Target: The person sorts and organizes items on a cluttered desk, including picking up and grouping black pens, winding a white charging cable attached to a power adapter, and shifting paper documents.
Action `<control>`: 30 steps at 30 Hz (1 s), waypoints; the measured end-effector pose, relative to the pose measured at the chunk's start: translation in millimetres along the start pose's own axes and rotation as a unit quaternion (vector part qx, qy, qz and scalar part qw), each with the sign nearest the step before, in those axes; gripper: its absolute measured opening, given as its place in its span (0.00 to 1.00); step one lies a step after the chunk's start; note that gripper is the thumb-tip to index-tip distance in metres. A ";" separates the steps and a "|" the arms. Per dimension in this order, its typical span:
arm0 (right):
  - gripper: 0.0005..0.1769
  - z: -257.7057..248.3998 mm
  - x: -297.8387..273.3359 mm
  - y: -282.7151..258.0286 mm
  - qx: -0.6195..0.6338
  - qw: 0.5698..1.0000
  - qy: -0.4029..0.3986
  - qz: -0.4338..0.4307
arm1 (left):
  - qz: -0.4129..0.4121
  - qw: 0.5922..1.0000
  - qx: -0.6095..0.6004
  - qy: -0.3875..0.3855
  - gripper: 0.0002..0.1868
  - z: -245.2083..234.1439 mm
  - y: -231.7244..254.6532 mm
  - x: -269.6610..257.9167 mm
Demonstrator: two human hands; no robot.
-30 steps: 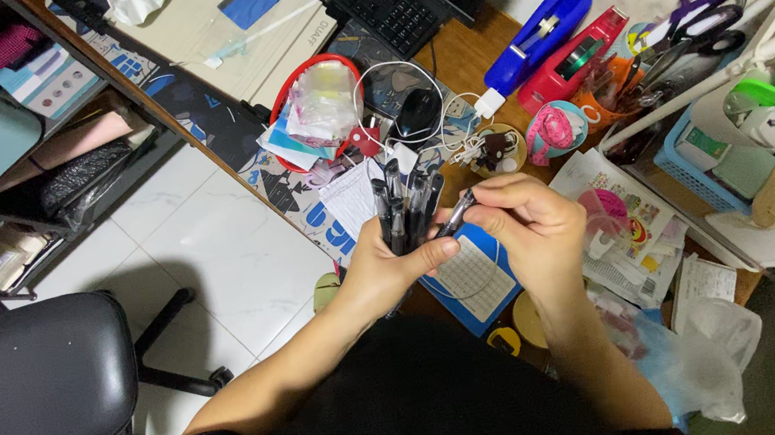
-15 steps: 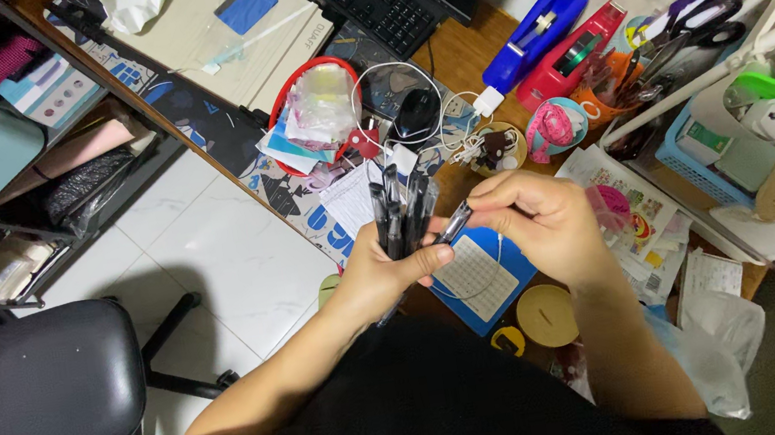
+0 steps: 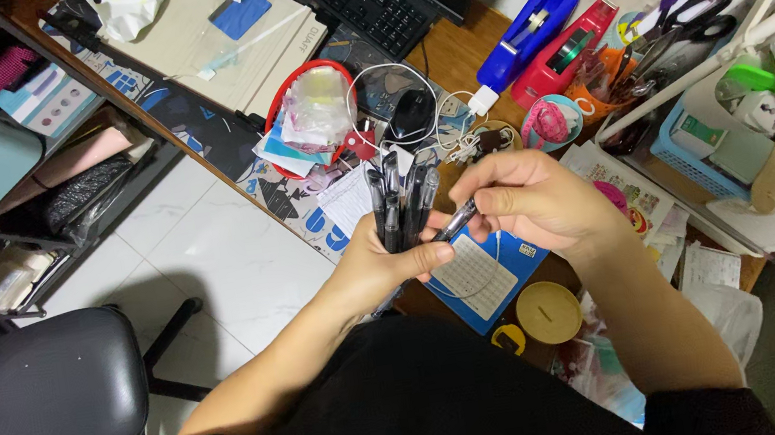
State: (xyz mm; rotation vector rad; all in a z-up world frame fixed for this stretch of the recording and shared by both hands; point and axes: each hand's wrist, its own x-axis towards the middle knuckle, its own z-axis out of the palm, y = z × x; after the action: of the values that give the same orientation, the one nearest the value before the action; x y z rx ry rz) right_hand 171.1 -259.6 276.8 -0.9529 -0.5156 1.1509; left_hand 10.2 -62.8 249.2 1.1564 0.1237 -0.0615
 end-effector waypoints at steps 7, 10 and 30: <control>0.10 -16.4 12.0 9.8 0.114 0.988 -0.082 0.070 | -0.027 0.999 0.016 0.008 0.17 -0.5 4.7 -0.1; 0.10 -20.1 13.9 11.4 0.133 0.981 -0.110 0.090 | -0.031 0.999 0.026 0.000 0.17 -1.6 6.6 -2.0; 0.22 -247.8 48.7 201.8 -0.565 0.660 0.475 0.136 | 0.010 0.990 -0.036 0.137 0.18 -60.6 -51.7 41.9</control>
State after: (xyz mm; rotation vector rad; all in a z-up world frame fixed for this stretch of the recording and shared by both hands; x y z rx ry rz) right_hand 272.4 -284.8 -29.2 -2.5921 -0.1433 0.2782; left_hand 41.9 -27.5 172.8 1.0892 0.3545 0.1183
